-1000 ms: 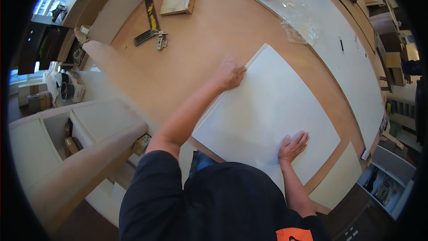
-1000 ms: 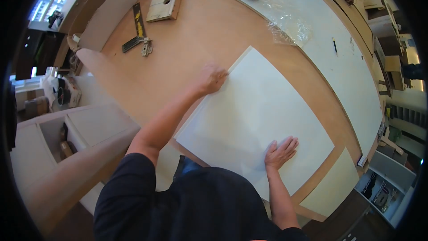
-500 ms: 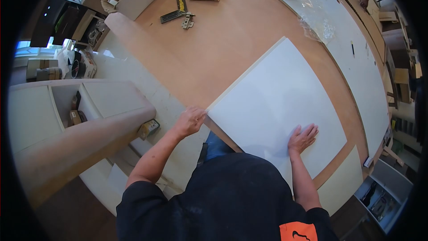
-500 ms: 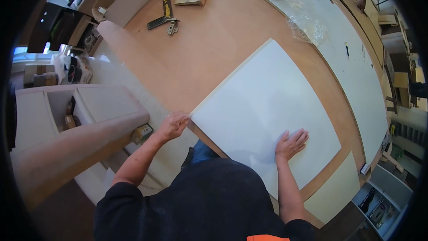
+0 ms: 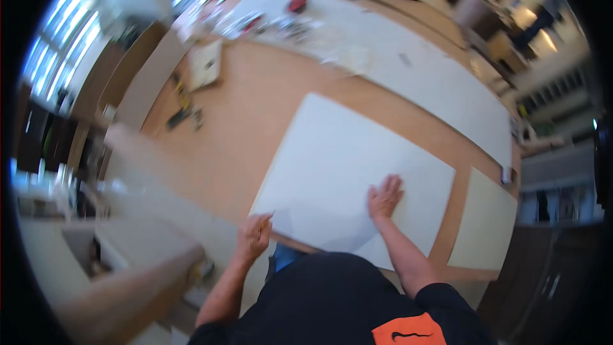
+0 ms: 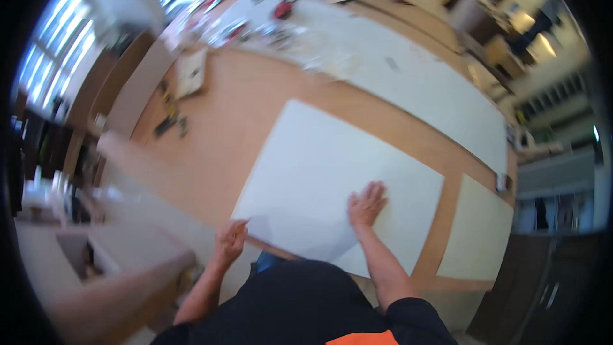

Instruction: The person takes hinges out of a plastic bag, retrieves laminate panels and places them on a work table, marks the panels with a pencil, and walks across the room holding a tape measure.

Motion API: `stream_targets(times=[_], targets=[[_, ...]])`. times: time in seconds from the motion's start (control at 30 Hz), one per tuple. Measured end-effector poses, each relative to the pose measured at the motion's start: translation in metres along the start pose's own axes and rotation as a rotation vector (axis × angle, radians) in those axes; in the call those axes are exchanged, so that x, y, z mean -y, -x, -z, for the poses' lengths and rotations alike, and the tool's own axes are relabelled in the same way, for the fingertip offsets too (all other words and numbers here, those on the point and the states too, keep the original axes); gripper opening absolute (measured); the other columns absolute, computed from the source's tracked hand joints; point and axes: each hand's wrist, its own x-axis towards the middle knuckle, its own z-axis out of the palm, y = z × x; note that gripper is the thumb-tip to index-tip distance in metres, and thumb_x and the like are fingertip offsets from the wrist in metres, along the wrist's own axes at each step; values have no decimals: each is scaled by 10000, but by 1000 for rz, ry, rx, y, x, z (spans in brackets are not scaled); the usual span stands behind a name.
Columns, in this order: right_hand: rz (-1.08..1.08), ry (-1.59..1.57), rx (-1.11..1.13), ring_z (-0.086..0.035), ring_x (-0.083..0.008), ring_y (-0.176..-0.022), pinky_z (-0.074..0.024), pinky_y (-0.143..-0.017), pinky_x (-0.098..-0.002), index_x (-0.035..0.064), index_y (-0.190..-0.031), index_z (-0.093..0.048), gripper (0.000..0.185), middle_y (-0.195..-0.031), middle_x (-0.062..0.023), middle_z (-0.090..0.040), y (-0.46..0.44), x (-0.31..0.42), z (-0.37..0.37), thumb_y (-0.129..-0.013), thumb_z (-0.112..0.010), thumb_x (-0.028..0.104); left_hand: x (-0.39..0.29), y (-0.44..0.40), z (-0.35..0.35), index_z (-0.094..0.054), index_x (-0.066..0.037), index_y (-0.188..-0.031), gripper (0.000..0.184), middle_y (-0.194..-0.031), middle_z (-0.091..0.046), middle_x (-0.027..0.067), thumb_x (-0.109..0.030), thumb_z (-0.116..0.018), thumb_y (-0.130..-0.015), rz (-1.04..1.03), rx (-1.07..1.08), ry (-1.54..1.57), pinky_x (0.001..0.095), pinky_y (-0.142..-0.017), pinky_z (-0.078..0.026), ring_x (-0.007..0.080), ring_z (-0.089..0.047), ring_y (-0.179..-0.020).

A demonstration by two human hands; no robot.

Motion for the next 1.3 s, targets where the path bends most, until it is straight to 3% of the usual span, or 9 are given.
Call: stream_targets(times=[0.17, 0.33, 0.53, 0.57, 0.73, 0.83, 0.97, 1.17, 1.3], targets=[[150, -360, -15, -286, -442, -1422, -253, -1138, -597, -35, -1428, -399, 761, -1521, -280, -313, 15, 26, 69, -793, -714, 242, -55, -45, -90, -622, -45, -969, 115, -834, -682, 167, -118, -653, -887, -8, 191, 93, 429, -686, -538, 360, -678, -771], [473, -721, -60, -651, -364, -1032, -527, -895, -435, 27, -1329, -547, 537, -1146, -197, -670, 75, 20, 132, -810, -668, 92, -116, -66, -151, -575, -72, -962, 124, -764, -678, 162, -129, -651, -883, -264, 570, 64, 464, -642, -535, 382, -675, -711], [52, -884, -153, -692, -331, -786, -563, -688, -402, 76, -1131, -675, 316, -891, -144, -714, 141, -37, 142, -815, -657, 73, -168, -52, -210, -557, -41, -996, 238, -791, -701, 145, -166, -704, -858, -569, 917, 304, 442, -612, -541, 353, -695, -694], [-33, -901, -165, -688, -335, -784, -556, -688, -409, 73, -1037, -707, 219, -890, -150, -713, 150, -50, 142, -822, -667, 73, -180, -55, -216, -546, -3, -1104, 370, -917, -697, 175, -198, -730, -849, -638, 1013, 294, 440, -674, -544, 364, -691, -788], [-431, -921, -653, -670, -298, -682, -528, -647, -354, 21, -943, -673, 122, -792, -137, -677, 179, -124, 125, -822, -682, 38, -200, -69, -313, -482, 52, -1296, 589, -1244, -555, 273, -244, -736, -855, -1007, 652, 53, 511, -984, -407, 442, -524, -1159], [-698, -841, -661, -639, -206, -651, -508, -639, -301, -2, -905, -644, 84, -757, -96, -646, 185, -171, 118, -826, -672, 9, -193, -82, -366, -469, 46, -1338, 612, -1429, -424, 296, -312, -685, -891, -956, 606, -244, 564, -1096, -287, 457, -379, -1335], [-846, -1310, -688, -606, -83, -705, -483, -630, -232, -10, -907, -629, 63, -769, -22, -611, 164, -223, 114, -894, -634, 52, -185, -82, -400, -412, 29, -1415, 674, -1556, -277, 277, -383, -623, -925, -863, 714, -490, 574, -1170, -170, 427, -216, -1461], [-996, -1621, -640, -628, -106, -687, -507, -619, -253, -7, -880, -626, 112, -725, -39, -621, 78, -279, 116, -903, -620, 103, -192, -81, -401, -393, 13, -1434, 682, -1564, -276, 260, -371, -617, -917, -836, 756, -527, 588, -1164, -169, 422, -216, -1463], [-867, -1429, -478, -658, -144, -690, -522, -621, -290, 5, -849, -648, 117, -699, -96, -658, -8, -321, 64, -873, -619, 116, -190, -81, -405, -413, 12, -1423, 695, -1547, -308, 269, -376, -631, -890, -876, 729, -518, 608, -1144, -189, 433, -252, -1444]])
